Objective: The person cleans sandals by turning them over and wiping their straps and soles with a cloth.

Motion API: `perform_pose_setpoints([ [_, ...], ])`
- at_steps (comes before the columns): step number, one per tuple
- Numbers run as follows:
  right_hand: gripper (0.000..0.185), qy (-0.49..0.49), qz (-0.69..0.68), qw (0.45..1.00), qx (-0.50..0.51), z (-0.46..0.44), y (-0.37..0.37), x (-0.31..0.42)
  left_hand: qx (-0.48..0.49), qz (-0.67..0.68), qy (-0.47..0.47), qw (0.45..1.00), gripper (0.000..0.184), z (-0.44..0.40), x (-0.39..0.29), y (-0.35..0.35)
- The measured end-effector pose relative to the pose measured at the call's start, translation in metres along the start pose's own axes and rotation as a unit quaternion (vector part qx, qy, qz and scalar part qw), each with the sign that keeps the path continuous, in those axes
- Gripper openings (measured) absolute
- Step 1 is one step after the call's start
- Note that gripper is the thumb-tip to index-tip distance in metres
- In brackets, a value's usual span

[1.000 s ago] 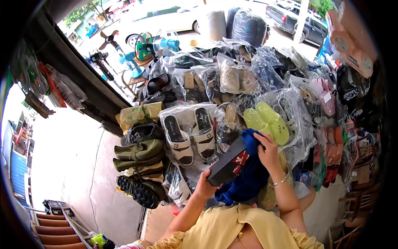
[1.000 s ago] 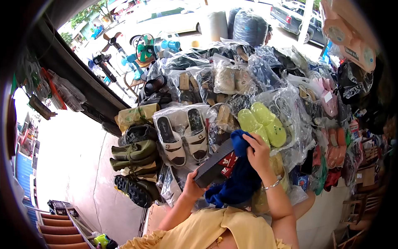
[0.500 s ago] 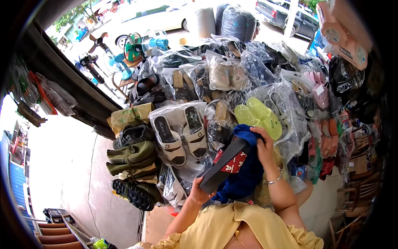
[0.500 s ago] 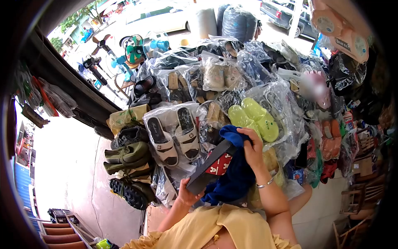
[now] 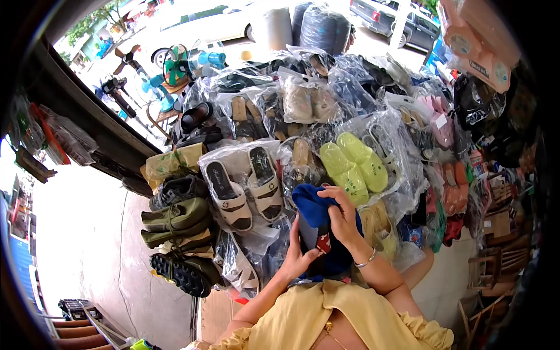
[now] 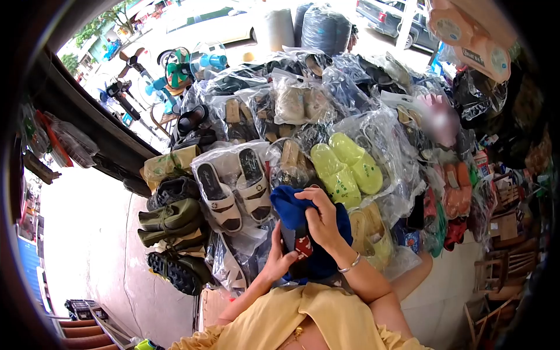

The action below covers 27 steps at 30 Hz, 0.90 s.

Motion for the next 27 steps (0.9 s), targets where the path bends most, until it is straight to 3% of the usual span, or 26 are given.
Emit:
perform_pose_setpoints([
  [2, 0.039, -0.002, 0.003, 1.000, 0.005, 0.001, 0.004, 0.001, -0.011, -0.001, -0.014, 1.000, 0.094, -0.001, 0.002, -0.001],
  [5, 0.041, 0.068, -0.034, 0.997, -0.027, 0.007, 0.003, -0.008, -0.006, 0.070, -0.053, 0.996, 0.090, -0.004, 0.000, -0.003],
  [10, 0.037, 0.150, -0.056, 0.986, -0.056, -0.010, -0.033, -0.017, 0.024, 0.132, -0.017, 0.991, 0.089, -0.034, -0.011, -0.002],
  [12, 0.035, 0.136, -0.093, 0.972, -0.170, -0.024, -0.061, -0.005, 0.008, 0.215, -0.044, 0.976, 0.094, -0.054, -0.008, -0.002],
  [14, 0.036, 0.037, -0.076, 0.966, -0.244, -0.035, -0.088, 0.008, 0.099, 0.245, -0.160, 0.951, 0.092, -0.068, 0.005, 0.005],
  [15, 0.036, 0.036, -0.071, 0.966, -0.246, -0.038, -0.090, 0.013, 0.141, 0.248, -0.174, 0.943, 0.090, -0.077, 0.010, 0.007],
  [17, 0.035, -0.084, 0.129, 0.980, -0.130, -0.052, -0.075, 0.043, 0.186, 0.250, -0.189, 0.931, 0.088, -0.090, 0.021, 0.016],
  [18, 0.035, -0.125, 0.171, 0.977, -0.040, -0.056, -0.054, 0.040, 0.096, 0.247, -0.188, 0.946, 0.080, -0.096, 0.030, 0.012],
  [19, 0.042, -0.129, 0.221, 0.966, 0.041, -0.055, -0.027, 0.039, 0.004, 0.242, -0.186, 0.952, 0.073, -0.099, 0.039, 0.004],
  [20, 0.044, -0.037, 0.280, 0.944, 0.172, -0.040, -0.002, 0.007, 0.005, 0.229, -0.228, 0.946, 0.072, -0.106, 0.074, -0.005],
  [21, 0.043, 0.011, 0.315, 0.921, 0.228, -0.030, 0.010, -0.012, -0.005, 0.231, -0.230, 0.945, 0.075, -0.105, 0.079, -0.004],
  [25, 0.035, 0.011, 0.325, 0.933, 0.157, -0.025, -0.007, -0.087, -0.031, 0.257, -0.250, 0.933, 0.082, -0.108, 0.098, -0.006],
  [26, 0.031, 0.007, 0.356, 0.927, 0.117, -0.029, -0.022, -0.097, -0.011, 0.294, -0.274, 0.916, 0.088, -0.105, 0.091, -0.001],
  [27, 0.029, 0.022, 0.361, 0.928, 0.092, -0.035, -0.036, -0.101, 0.092, 0.328, -0.249, 0.907, 0.093, -0.105, 0.082, 0.005],
])
Point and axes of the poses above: each hand's wrist, its own z-axis away from the middle knuckle, its own y-axis out of the palm, x = y × z, the point moved 8 cm from there along -z, towards the middle knuckle, and after that the axes turned 15 degrees about -y, right-handed, at the moved point
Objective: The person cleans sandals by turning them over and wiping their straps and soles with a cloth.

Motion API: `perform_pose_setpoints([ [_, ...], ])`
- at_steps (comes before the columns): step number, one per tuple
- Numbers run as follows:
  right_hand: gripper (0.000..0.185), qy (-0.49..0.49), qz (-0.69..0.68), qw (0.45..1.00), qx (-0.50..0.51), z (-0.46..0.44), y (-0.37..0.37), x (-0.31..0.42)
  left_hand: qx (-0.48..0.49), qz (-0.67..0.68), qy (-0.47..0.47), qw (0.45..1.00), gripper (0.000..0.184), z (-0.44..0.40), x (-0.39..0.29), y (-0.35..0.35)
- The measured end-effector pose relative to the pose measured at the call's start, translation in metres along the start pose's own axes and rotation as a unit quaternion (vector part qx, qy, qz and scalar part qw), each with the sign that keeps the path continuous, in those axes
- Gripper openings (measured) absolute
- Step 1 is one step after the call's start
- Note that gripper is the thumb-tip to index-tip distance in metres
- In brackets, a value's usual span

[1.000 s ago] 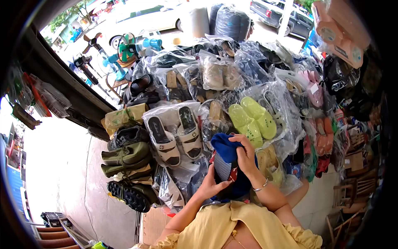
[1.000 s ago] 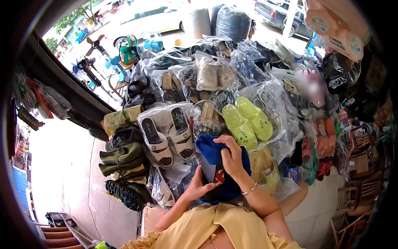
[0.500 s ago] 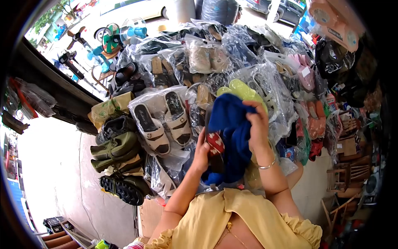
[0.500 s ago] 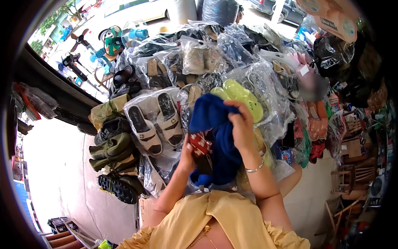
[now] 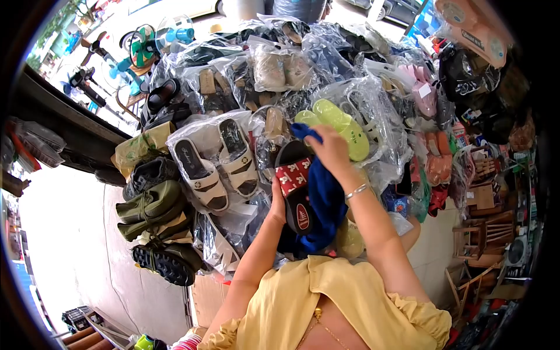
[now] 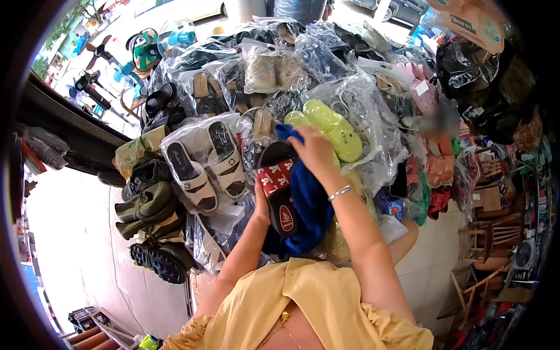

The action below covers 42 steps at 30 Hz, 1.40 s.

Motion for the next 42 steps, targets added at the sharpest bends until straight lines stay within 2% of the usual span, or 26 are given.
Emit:
perform_pose_setpoints([
  [2, 0.024, 0.013, -0.014, 0.998, -0.062, -0.007, -0.029, 0.008, 0.116, 0.004, -0.010, 0.993, 0.098, 0.004, -0.008, 0.011],
  [3, 0.023, 0.013, -0.024, 0.996, -0.086, -0.007, -0.041, 0.019, 0.098, 0.018, -0.011, 0.995, 0.101, 0.003, -0.007, 0.006],
  [5, 0.023, -0.126, 0.029, 0.987, -0.095, -0.007, -0.045, 0.065, 0.077, 0.033, -0.018, 0.996, 0.105, 0.003, -0.002, 0.002],
  [6, 0.025, -0.134, -0.004, 0.991, -0.015, 0.002, -0.020, 0.071, 0.053, 0.018, -0.007, 0.998, 0.105, 0.005, -0.003, 0.000],
  [7, 0.023, -0.183, 0.003, 0.981, 0.063, 0.010, 0.003, 0.078, 0.038, 0.008, -0.005, 0.999, 0.106, 0.004, -0.004, -0.001],
  [9, 0.020, -0.071, 0.019, 0.985, 0.156, 0.018, 0.034, 0.042, 0.009, -0.011, -0.002, 1.000, 0.107, 0.003, -0.006, -0.003],
  [11, 0.022, -0.013, 0.015, 0.995, 0.095, 0.009, 0.030, 0.007, 0.022, -0.002, -0.028, 0.999, 0.107, -0.003, -0.007, -0.001],
  [14, 0.020, -0.008, 0.032, 0.999, 0.014, -0.005, -0.004, 0.011, 0.062, 0.018, -0.023, 0.998, 0.106, 0.002, -0.009, 0.004],
  [15, 0.020, -0.009, 0.034, 0.999, 0.014, -0.006, -0.012, 0.026, 0.074, 0.018, -0.018, 0.997, 0.106, 0.004, -0.009, 0.008],
  [17, 0.019, -0.146, -0.006, 0.986, 0.079, -0.003, -0.006, 0.077, 0.073, 0.016, -0.018, 0.997, 0.105, 0.002, -0.008, 0.007],
  [18, 0.021, -0.214, 0.039, 0.970, 0.105, 0.008, 0.014, 0.084, 0.070, 0.006, -0.012, 0.997, 0.105, 0.002, -0.008, 0.004],
  [19, 0.022, -0.204, 0.047, 0.968, 0.141, 0.013, 0.025, 0.080, 0.068, -0.005, -0.004, 0.998, 0.106, 0.001, -0.008, 0.002],
  [22, 0.025, -0.101, 0.074, 0.983, 0.137, 0.000, 0.017, 0.028, 0.066, 0.018, -0.018, 0.998, 0.106, 0.001, -0.009, 0.004],
  [23, 0.026, -0.051, 0.109, 0.978, 0.171, -0.003, 0.015, 0.011, 0.051, 0.017, -0.024, 0.998, 0.105, 0.004, -0.007, 0.005],
  [25, 0.027, -0.037, 0.069, 0.995, 0.066, -0.010, -0.013, 0.021, 0.068, 0.022, -0.013, 0.997, 0.107, 0.005, -0.012, 0.009],
  [27, 0.029, -0.078, 0.024, 0.996, 0.033, -0.011, -0.022, 0.055, 0.078, 0.016, -0.020, 0.997, 0.107, 0.003, -0.009, 0.008],
  [29, 0.029, -0.173, -0.004, 0.983, 0.060, 0.003, -0.002, 0.081, 0.074, 0.018, -0.030, 0.997, 0.107, 0.001, -0.006, 0.008],
  [31, 0.028, -0.128, 0.004, 0.983, 0.132, 0.013, 0.024, 0.056, 0.071, 0.014, -0.014, 0.997, 0.109, 0.002, -0.008, 0.003],
  [33, 0.027, -0.037, 0.043, 0.989, 0.140, 0.008, 0.018, 0.022, 0.074, 0.032, -0.030, 0.996, 0.109, 0.001, -0.006, 0.001],
  [35, 0.028, -0.041, 0.064, 0.991, 0.115, -0.001, 0.002, 0.028, 0.095, 0.045, -0.026, 0.994, 0.108, 0.006, -0.007, 0.005],
  [36, 0.028, -0.073, 0.038, 0.993, 0.081, -0.007, -0.014, 0.048, 0.134, 0.062, -0.011, 0.989, 0.107, 0.005, -0.008, 0.006],
  [37, 0.029, -0.102, 0.013, 0.994, 0.046, -0.009, -0.026, 0.064, 0.134, 0.062, -0.014, 0.989, 0.107, 0.005, -0.008, 0.007],
  [39, 0.031, -0.230, 0.019, 0.970, 0.075, 0.004, -0.015, 0.104, 0.082, 0.046, 0.002, 0.996, 0.105, 0.003, -0.009, 0.004],
  [40, 0.029, -0.230, 0.022, 0.964, 0.131, 0.019, 0.002, 0.105, -0.002, 0.033, 0.004, 0.999, 0.102, 0.009, -0.011, 0.007],
  [41, 0.028, -0.231, 0.024, 0.955, 0.186, 0.033, 0.021, 0.102, 0.019, 0.036, 0.003, 0.999, 0.103, 0.006, -0.011, 0.005],
  [42, 0.022, -0.214, 0.032, 0.963, 0.160, 0.032, 0.021, 0.087, 0.040, 0.039, 0.001, 0.998, 0.104, 0.003, -0.011, 0.003],
])
Point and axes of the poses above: each hand's wrist, its own z-axis away from the middle knuckle, its own y-axis out of the palm, x = y × z, the point moved 8 cm from there along -z, towards the middle knuckle, and after that the axes turned 15 degrees about -y, right-handed, at the moved point
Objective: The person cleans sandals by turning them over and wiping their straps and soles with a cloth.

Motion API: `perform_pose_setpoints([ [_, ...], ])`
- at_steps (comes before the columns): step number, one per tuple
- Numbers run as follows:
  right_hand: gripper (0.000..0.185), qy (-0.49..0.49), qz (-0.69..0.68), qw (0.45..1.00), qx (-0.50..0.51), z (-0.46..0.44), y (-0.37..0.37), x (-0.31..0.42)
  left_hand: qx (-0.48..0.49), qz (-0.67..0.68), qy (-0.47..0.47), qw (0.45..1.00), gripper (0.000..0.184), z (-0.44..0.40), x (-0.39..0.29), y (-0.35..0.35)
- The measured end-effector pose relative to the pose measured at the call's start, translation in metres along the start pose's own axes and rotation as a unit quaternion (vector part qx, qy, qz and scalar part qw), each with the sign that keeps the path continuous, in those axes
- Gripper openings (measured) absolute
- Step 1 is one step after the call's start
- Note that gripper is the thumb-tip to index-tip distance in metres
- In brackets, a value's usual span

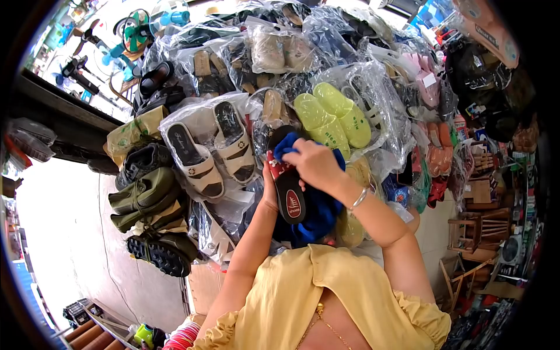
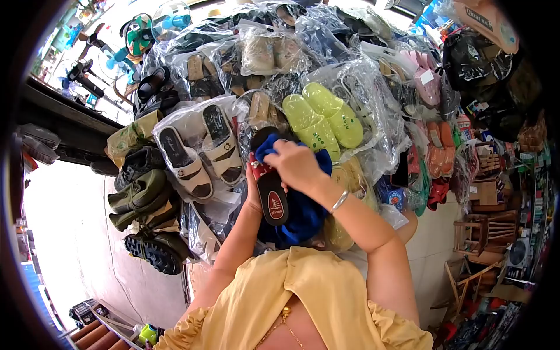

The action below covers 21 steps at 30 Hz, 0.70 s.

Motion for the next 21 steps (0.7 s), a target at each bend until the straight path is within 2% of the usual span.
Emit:
perform_pose_setpoints([
  [1, 0.018, 0.052, -0.030, 0.998, -0.011, 0.004, -0.003, -0.018, 0.045, -0.003, -0.032, 0.998, 0.105, -0.002, 0.000, 0.002],
  [3, 0.018, 0.109, 0.004, 0.994, -0.001, 0.006, -0.015, -0.037, 0.023, -0.007, -0.068, 0.997, 0.110, -0.009, 0.011, -0.007],
  [4, 0.024, 0.135, 0.037, 0.990, 0.029, 0.005, -0.021, -0.042, 0.011, 0.001, -0.054, 0.998, 0.109, -0.006, 0.009, -0.004],
  [5, 0.024, 0.134, 0.037, 0.990, 0.029, 0.001, -0.029, -0.040, 0.002, 0.008, -0.043, 0.999, 0.109, -0.004, 0.006, -0.002],
  [7, 0.028, 0.135, 0.036, 0.987, -0.076, -0.001, -0.057, -0.030, 0.067, 0.020, -0.032, 0.997, 0.110, -0.004, 0.002, 0.001],
  [8, 0.031, 0.088, 0.007, 0.992, -0.088, -0.004, -0.057, -0.015, 0.068, 0.034, -0.026, 0.997, 0.111, -0.006, 0.004, -0.003],
  [9, 0.029, 0.065, -0.049, 0.995, -0.059, -0.002, -0.044, -0.002, 0.059, 0.018, -0.017, 0.998, 0.110, -0.005, 0.004, -0.006],
  [11, 0.020, 0.036, -0.027, 0.999, 0.021, 0.012, -0.004, 0.002, -0.019, 0.027, -0.004, 0.999, 0.108, 0.004, 0.002, -0.003],
  [13, 0.021, 0.108, -0.024, 0.993, -0.033, 0.019, -0.008, -0.027, 0.039, 0.033, -0.064, 0.997, 0.105, -0.006, 0.005, -0.001],
  [15, 0.023, 0.139, 0.010, 0.990, -0.035, 0.019, -0.028, -0.034, 0.050, 0.010, -0.031, 0.998, 0.103, -0.003, 0.000, 0.009],
  [17, 0.025, 0.215, -0.078, 0.969, -0.095, 0.020, -0.057, -0.040, 0.079, 0.039, 0.000, 0.996, 0.102, 0.001, -0.003, 0.013],
  [18, 0.024, 0.201, -0.163, 0.962, -0.088, 0.021, -0.057, -0.035, 0.080, 0.038, -0.001, 0.996, 0.102, -0.001, -0.005, 0.008],
  [19, 0.024, 0.202, -0.162, 0.962, -0.088, 0.026, -0.056, -0.028, 0.094, 0.057, -0.011, 0.994, 0.101, -0.002, -0.004, 0.002],
  [20, 0.026, 0.158, -0.189, 0.969, 0.002, 0.026, -0.041, -0.011, 0.109, 0.077, -0.020, 0.991, 0.100, -0.004, -0.002, -0.002],
  [21, 0.031, 0.112, -0.214, 0.966, 0.091, 0.029, -0.025, 0.008, 0.020, 0.104, 0.015, 0.994, 0.101, 0.002, -0.007, 0.012],
])
Point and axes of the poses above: each hand's wrist, its own z-axis away from the middle knuckle, its own y-axis out of the palm, x = y × z, the point moved 8 cm from there along -z, towards the middle knuckle, and after that the axes turned 15 degrees about -y, right-handed, at the moved point
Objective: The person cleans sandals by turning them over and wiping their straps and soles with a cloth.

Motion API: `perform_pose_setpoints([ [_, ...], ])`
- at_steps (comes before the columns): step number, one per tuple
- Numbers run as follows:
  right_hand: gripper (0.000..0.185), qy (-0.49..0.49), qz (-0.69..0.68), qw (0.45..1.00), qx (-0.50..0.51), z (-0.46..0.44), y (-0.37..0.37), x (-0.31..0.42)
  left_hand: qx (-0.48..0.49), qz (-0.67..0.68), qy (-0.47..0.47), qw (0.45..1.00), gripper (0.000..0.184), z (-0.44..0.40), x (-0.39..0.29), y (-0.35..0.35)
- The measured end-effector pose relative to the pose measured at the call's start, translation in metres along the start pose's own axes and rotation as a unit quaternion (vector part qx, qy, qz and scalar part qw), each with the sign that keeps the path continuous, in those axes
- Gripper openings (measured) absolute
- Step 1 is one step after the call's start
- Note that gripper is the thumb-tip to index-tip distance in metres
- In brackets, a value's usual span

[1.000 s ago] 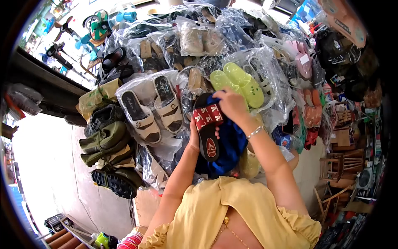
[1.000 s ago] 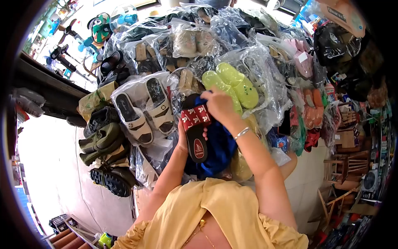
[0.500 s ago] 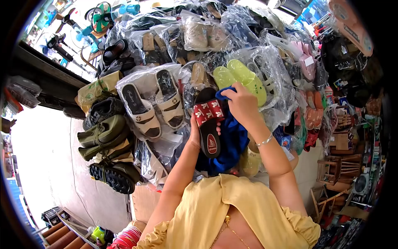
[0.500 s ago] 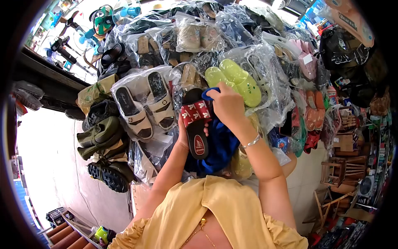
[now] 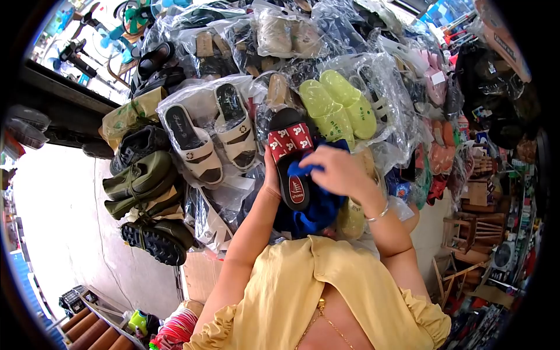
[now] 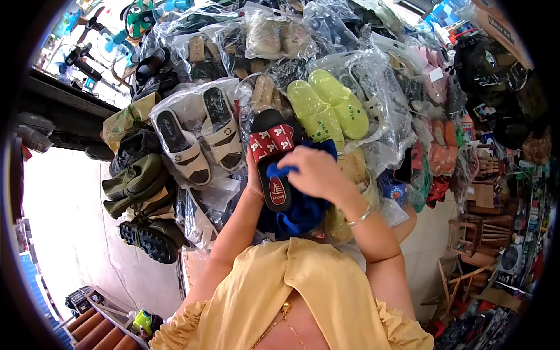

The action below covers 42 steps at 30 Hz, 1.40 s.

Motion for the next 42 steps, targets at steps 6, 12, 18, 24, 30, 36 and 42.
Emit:
perform_pose_setpoints([
  [6, 0.042, 0.094, 0.018, 0.995, 0.009, 0.002, 0.041, -0.017, 0.035, -0.087, 0.041, 0.995, 0.098, 0.002, 0.000, -0.002],
  [12, 0.040, 0.096, 0.013, 0.991, -0.088, -0.002, 0.037, -0.019, -0.040, -0.108, 0.052, 0.992, 0.094, 0.009, -0.001, 0.006],
  [18, 0.038, 0.100, -0.008, 0.993, 0.068, 0.009, 0.041, -0.012, 0.084, -0.066, 0.024, 0.994, 0.105, 0.001, 0.003, -0.005],
  [24, 0.044, 0.140, 0.087, 0.982, 0.095, 0.020, 0.041, -0.023, 0.054, -0.084, 0.049, 0.994, 0.109, 0.002, 0.000, 0.001],
  [30, 0.041, 0.096, 0.087, 0.990, 0.047, 0.009, 0.034, -0.016, 0.031, -0.059, 0.039, 0.997, 0.109, 0.003, 0.001, -0.002],
  [36, 0.043, 0.068, 0.117, 0.988, 0.078, -0.001, 0.035, -0.014, 0.040, -0.093, 0.038, 0.994, 0.108, 0.001, -0.001, -0.004],
  [42, 0.048, 0.060, 0.128, 0.989, 0.052, -0.004, 0.036, -0.017, 0.018, -0.048, 0.028, 0.998, 0.101, -0.001, -0.002, -0.016],
])
Point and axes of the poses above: each hand's wrist, its own z-axis away from the middle knuckle, its own y-axis out of the palm, x = y × z, the point moved 8 cm from there along -z, towards the middle knuckle, and after that the axes turned 15 degrees about -y, right-handed, at the moved point
